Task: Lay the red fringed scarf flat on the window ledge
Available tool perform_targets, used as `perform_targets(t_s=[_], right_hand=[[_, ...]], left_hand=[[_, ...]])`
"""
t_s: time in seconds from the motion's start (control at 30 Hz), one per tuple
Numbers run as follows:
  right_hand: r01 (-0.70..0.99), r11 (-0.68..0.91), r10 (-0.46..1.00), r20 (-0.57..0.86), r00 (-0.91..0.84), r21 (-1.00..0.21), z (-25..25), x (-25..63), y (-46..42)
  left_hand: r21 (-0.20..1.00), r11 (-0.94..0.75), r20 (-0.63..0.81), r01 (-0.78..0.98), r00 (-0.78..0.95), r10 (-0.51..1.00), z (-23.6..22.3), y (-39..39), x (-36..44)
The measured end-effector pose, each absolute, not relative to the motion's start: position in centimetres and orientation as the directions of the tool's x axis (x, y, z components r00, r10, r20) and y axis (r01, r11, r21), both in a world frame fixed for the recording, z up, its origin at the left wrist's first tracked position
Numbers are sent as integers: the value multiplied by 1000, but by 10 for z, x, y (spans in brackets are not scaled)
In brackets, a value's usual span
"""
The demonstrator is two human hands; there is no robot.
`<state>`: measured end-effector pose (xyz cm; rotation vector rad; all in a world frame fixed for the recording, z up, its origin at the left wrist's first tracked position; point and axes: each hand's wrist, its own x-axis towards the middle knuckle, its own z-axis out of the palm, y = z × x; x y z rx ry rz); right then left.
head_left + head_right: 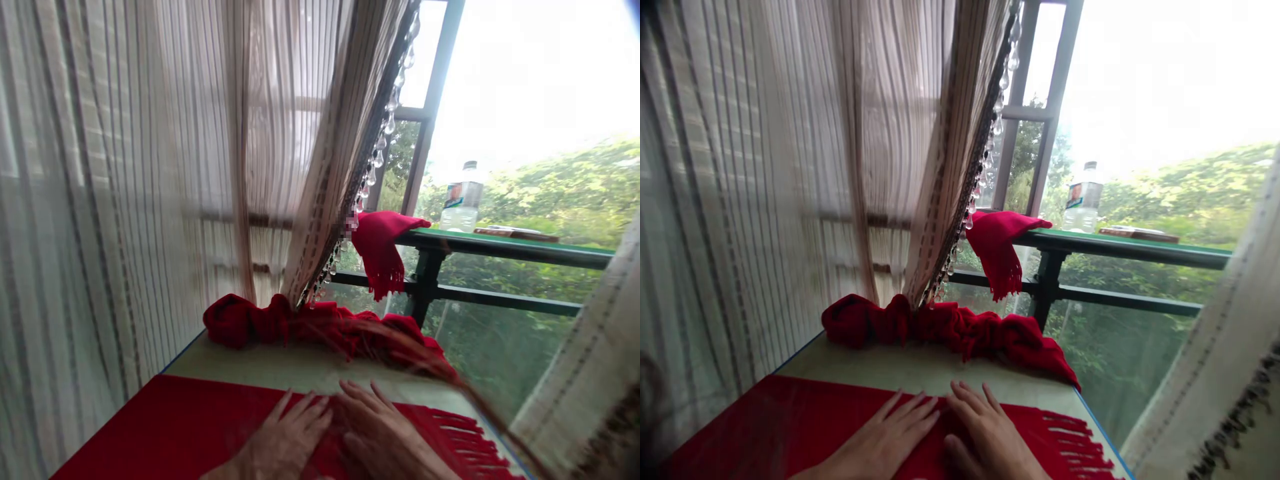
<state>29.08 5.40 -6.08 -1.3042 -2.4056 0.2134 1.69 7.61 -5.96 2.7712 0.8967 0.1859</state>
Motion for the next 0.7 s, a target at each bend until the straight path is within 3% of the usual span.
perform_targets(t_s=[0.37,0.57,0.7], right_hand=[[780,534,844,259,-469,-327,-61,287,50],[760,546,838,248,-487,-352,-72,290,54],[762,524,852,231,-470,-381,-73,293,63]], left_hand=[[287,-726,133,625,724,677,-41,59,16],[300,-727,33,617,755,655,-35,62,20],[312,-718,111,623,726,678,-32,58,19]])
